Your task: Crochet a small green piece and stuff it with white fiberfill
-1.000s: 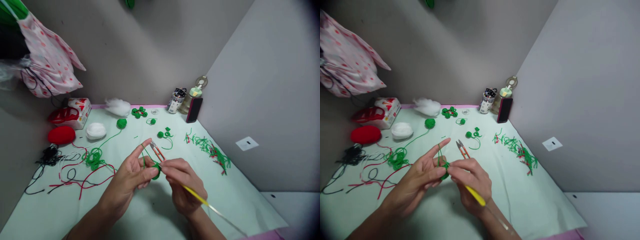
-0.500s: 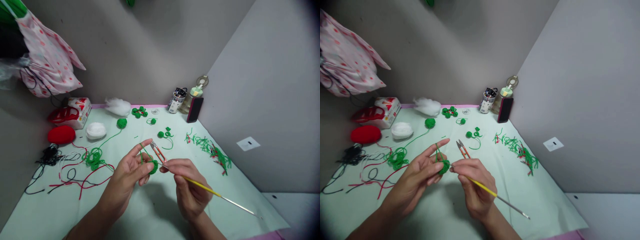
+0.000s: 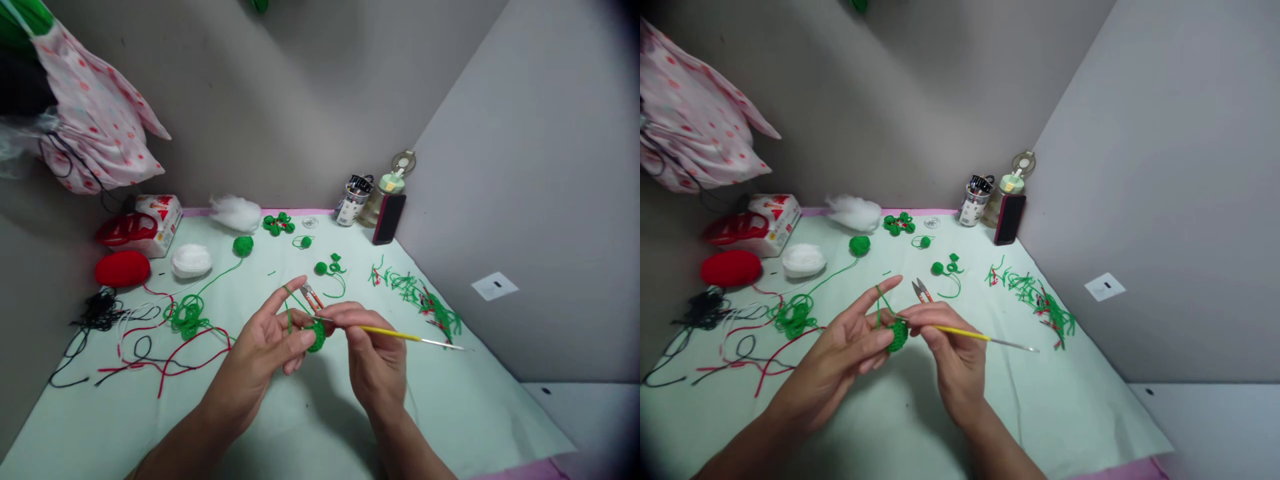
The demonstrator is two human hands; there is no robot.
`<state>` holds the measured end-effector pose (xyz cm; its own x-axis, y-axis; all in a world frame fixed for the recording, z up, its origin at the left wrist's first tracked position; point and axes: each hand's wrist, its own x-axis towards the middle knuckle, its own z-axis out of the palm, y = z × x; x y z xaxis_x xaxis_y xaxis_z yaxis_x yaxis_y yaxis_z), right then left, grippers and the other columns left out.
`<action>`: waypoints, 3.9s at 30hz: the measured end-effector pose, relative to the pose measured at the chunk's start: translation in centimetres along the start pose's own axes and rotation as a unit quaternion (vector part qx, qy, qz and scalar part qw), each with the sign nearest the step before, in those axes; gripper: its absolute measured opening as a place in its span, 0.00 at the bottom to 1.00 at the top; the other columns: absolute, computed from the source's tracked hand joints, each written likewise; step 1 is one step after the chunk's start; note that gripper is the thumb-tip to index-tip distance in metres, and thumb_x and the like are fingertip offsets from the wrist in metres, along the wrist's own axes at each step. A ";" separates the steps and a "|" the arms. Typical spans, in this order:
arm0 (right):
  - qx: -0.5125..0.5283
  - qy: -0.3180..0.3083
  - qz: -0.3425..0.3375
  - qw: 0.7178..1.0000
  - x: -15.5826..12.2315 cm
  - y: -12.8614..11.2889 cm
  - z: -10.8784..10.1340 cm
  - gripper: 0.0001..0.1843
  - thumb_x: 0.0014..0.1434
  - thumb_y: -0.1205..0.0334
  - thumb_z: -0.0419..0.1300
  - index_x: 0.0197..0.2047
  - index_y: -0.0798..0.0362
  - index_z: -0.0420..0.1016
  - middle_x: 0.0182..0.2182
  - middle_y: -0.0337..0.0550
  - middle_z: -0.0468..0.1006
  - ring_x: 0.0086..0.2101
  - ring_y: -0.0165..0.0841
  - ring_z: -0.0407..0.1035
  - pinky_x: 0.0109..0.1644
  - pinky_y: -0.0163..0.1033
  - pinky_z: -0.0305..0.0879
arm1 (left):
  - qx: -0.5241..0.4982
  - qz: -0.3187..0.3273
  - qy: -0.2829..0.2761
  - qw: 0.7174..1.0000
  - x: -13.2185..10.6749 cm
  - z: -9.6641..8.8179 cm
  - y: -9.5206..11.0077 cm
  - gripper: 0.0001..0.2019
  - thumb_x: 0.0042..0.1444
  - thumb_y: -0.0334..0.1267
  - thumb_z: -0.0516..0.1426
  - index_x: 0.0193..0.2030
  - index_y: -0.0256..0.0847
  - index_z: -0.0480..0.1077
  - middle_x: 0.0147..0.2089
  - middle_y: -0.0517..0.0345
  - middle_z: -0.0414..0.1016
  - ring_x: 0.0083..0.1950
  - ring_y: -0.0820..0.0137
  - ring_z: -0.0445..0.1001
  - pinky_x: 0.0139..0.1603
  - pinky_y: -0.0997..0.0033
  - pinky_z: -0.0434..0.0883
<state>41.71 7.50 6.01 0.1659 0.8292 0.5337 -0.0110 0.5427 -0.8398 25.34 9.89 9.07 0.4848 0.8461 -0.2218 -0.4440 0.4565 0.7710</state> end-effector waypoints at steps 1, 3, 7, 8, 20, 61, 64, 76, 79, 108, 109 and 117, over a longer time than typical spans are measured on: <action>0.011 0.006 0.005 1.000 0.1 0.0 0.0 0.08 0.72 0.56 0.63 0.45 0.45 0.85 0.38 0.44 0.88 0.38 0.38 0.80 0.43 0.46 0.78 | 0.002 0.003 0.001 1.000 0.0 0.1 0.0 0.46 0.54 0.39 0.73 0.76 0.44 0.59 0.38 0.62 0.73 0.26 0.81 0.61 0.26 0.76 0.57; 0.037 0.011 0.017 0.999 0.2 0.0 0.0 0.08 0.71 0.55 0.63 0.43 0.46 0.84 0.37 0.44 0.87 0.37 0.37 0.79 0.40 0.43 0.77 | 0.011 0.008 0.003 1.000 0.0 0.1 0.1 0.47 0.54 0.38 0.73 0.77 0.45 0.56 0.38 0.62 0.74 0.26 0.81 0.61 0.26 0.76 0.58; 0.086 0.005 0.042 0.995 0.4 -0.2 -0.1 0.08 0.73 0.57 0.62 0.43 0.47 0.82 0.36 0.43 0.87 0.36 0.34 0.78 0.40 0.39 0.77 | 0.043 0.020 0.014 0.999 0.0 -0.1 0.1 0.46 0.55 0.37 0.72 0.77 0.46 0.57 0.39 0.62 0.73 0.27 0.79 0.62 0.27 0.76 0.60; 0.091 0.003 0.044 0.995 0.5 -0.2 -0.1 0.09 0.73 0.58 0.61 0.42 0.48 0.82 0.36 0.42 0.86 0.35 0.33 0.78 0.40 0.39 0.76 | 0.051 0.024 0.017 0.998 0.0 -0.3 0.1 0.45 0.55 0.37 0.72 0.77 0.46 0.58 0.39 0.62 0.73 0.28 0.79 0.62 0.27 0.76 0.61; 0.025 -0.043 -0.012 0.999 0.2 -0.7 -1.0 0.09 0.75 0.60 0.58 0.46 0.47 0.81 0.37 0.43 0.85 0.40 0.36 0.77 0.45 0.44 0.74 | 0.150 0.065 0.032 0.986 -0.3 -0.9 -0.2 0.36 0.59 0.37 0.69 0.73 0.51 0.65 0.39 0.62 0.74 0.34 0.75 0.65 0.41 0.73 0.68; 0.046 0.008 0.010 0.999 -0.1 0.0 0.0 0.08 0.73 0.62 0.61 0.45 0.46 0.83 0.39 0.41 0.86 0.35 0.34 0.78 0.44 0.44 0.76 | 0.168 0.086 0.097 0.977 0.0 -0.5 -0.1 0.31 0.56 0.37 0.71 0.67 0.49 0.73 0.37 0.64 0.75 0.32 0.77 0.67 0.30 0.79 0.66; 0.084 0.014 0.041 0.996 0.0 -0.1 -0.2 0.08 0.73 0.60 0.61 0.43 0.46 0.83 0.38 0.41 0.85 0.34 0.32 0.78 0.42 0.42 0.76 | 0.155 0.070 0.070 0.983 -0.1 -0.6 -0.1 0.31 0.57 0.37 0.69 0.68 0.49 0.71 0.38 0.63 0.74 0.31 0.76 0.66 0.29 0.78 0.66; -0.110 -0.054 -0.116 0.986 -0.2 -0.8 -0.7 0.12 0.73 0.69 0.57 0.50 0.48 0.81 0.39 0.47 0.85 0.39 0.39 0.80 0.38 0.45 0.79 | 0.210 0.103 0.138 0.962 -0.3 0.6 0.2 0.29 0.51 0.35 0.68 0.62 0.45 0.76 0.35 0.63 0.74 0.34 0.72 0.72 0.43 0.71 0.74; -0.142 -0.067 -0.143 0.977 -0.3 -1.0 -0.7 0.12 0.73 0.70 0.56 0.50 0.49 0.80 0.38 0.48 0.85 0.40 0.39 0.80 0.39 0.44 0.79 | 0.236 0.112 0.149 0.954 -0.3 0.7 0.1 0.29 0.50 0.35 0.67 0.62 0.45 0.76 0.35 0.63 0.74 0.34 0.72 0.72 0.46 0.70 0.74; -0.024 -0.019 -0.011 0.999 0.6 -0.3 0.1 0.08 0.71 0.61 0.63 0.43 0.48 0.85 0.36 0.45 0.86 0.40 0.38 0.80 0.45 0.45 0.79 | 0.035 0.017 -0.012 0.999 0.0 -0.5 -0.4 0.35 0.57 0.37 0.71 0.71 0.47 0.69 0.41 0.59 0.76 0.39 0.72 0.68 0.42 0.71 0.65; -0.043 -0.012 -0.020 0.999 0.5 -0.3 0.2 0.08 0.71 0.62 0.63 0.43 0.48 0.85 0.36 0.44 0.86 0.40 0.38 0.80 0.45 0.45 0.79 | 0.041 0.023 -0.002 0.999 0.0 -0.5 -0.6 0.34 0.57 0.37 0.71 0.70 0.48 0.70 0.42 0.59 0.76 0.39 0.72 0.68 0.43 0.71 0.66; -0.323 -0.041 -0.217 0.920 -1.4 -0.4 -0.1 0.21 0.66 0.73 0.65 0.57 0.43 0.83 0.44 0.45 0.83 0.41 0.37 0.80 0.42 0.42 0.80 | -0.020 -0.001 0.021 1.000 -0.1 0.2 -1.1 0.34 0.57 0.39 0.71 0.70 0.44 0.70 0.34 0.64 0.72 0.29 0.79 0.61 0.31 0.77 0.62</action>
<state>41.60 6.13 5.62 -0.0586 0.5747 0.8163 0.6315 0.6546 -0.4156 25.90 9.30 8.35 0.4534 0.8559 -0.2488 -0.4734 0.4678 0.7464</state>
